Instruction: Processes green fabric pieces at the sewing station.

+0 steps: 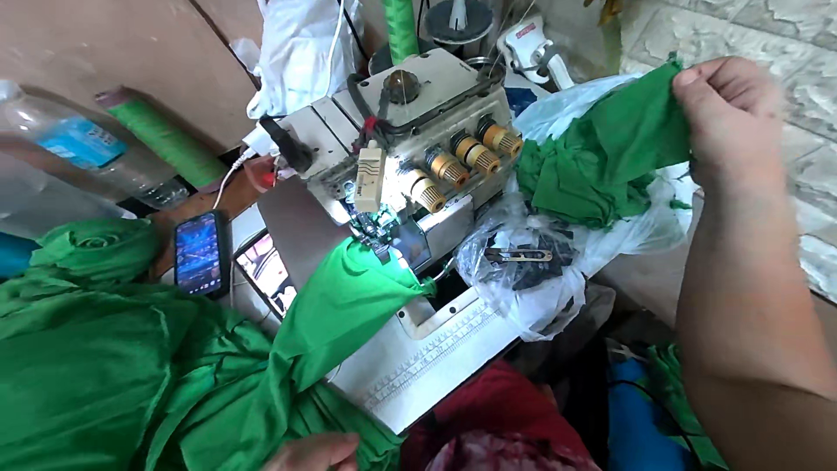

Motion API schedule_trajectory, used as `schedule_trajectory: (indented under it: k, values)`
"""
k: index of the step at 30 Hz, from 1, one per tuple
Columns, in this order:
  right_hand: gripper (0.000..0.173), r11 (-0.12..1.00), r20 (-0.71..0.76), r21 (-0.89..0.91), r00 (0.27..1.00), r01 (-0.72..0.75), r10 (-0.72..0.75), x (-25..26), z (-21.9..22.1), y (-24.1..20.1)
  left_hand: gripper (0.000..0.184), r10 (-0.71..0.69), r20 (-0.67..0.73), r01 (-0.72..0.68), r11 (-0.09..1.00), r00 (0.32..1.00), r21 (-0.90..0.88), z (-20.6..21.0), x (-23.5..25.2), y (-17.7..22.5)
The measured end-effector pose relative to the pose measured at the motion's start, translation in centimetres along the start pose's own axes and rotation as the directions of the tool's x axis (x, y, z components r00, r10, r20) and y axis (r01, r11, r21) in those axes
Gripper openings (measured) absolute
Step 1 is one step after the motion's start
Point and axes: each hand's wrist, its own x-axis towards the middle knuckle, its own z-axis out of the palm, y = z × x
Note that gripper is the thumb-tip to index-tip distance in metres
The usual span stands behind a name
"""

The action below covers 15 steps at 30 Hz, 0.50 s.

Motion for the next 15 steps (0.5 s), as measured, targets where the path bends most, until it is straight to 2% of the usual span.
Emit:
schedule_trajectory:
  k: [3,5,6,8,11,12,15]
  values:
    - [0.019,0.996,0.072,-0.033,0.994,0.084,-0.082,-1.1,0.4,-1.6,0.016,0.016,-0.003,-0.016,0.996,1.000,-0.083,0.2,0.3,0.4]
    - [0.020,0.975,0.179,-0.053,0.963,0.216,-0.204,-3.7,1.1,-4.3,0.014,0.013,-0.018,-0.016,0.981,1.000,-0.191,0.4,0.8,1.1]
    - [0.020,0.953,0.253,-0.036,0.925,0.302,-0.284,-5.4,1.7,-5.7,0.016,0.024,-0.034,-0.031,0.972,0.999,-0.233,0.7,1.2,1.5]
    - [0.019,0.892,0.396,0.109,0.803,0.440,-0.445,-9.2,3.9,-8.2,0.023,0.049,-0.091,-0.069,0.969,0.995,-0.236,2.0,2.7,2.3]
    - [0.026,0.800,0.524,0.389,0.605,0.457,-0.600,-14.6,7.8,-10.2,0.054,0.033,-0.180,-0.065,0.982,0.983,-0.175,5.2,5.0,2.4]
    - [0.027,0.764,0.517,0.462,0.563,0.451,-0.644,-15.8,8.9,-10.7,0.056,0.005,-0.215,-0.050,0.978,0.977,-0.205,6.1,5.4,2.2]
    - [0.025,0.700,0.494,0.634,0.524,0.329,-0.694,-18.1,10.8,-11.6,0.020,-0.099,-0.315,-0.040,0.912,0.944,-0.407,7.0,5.1,1.1]
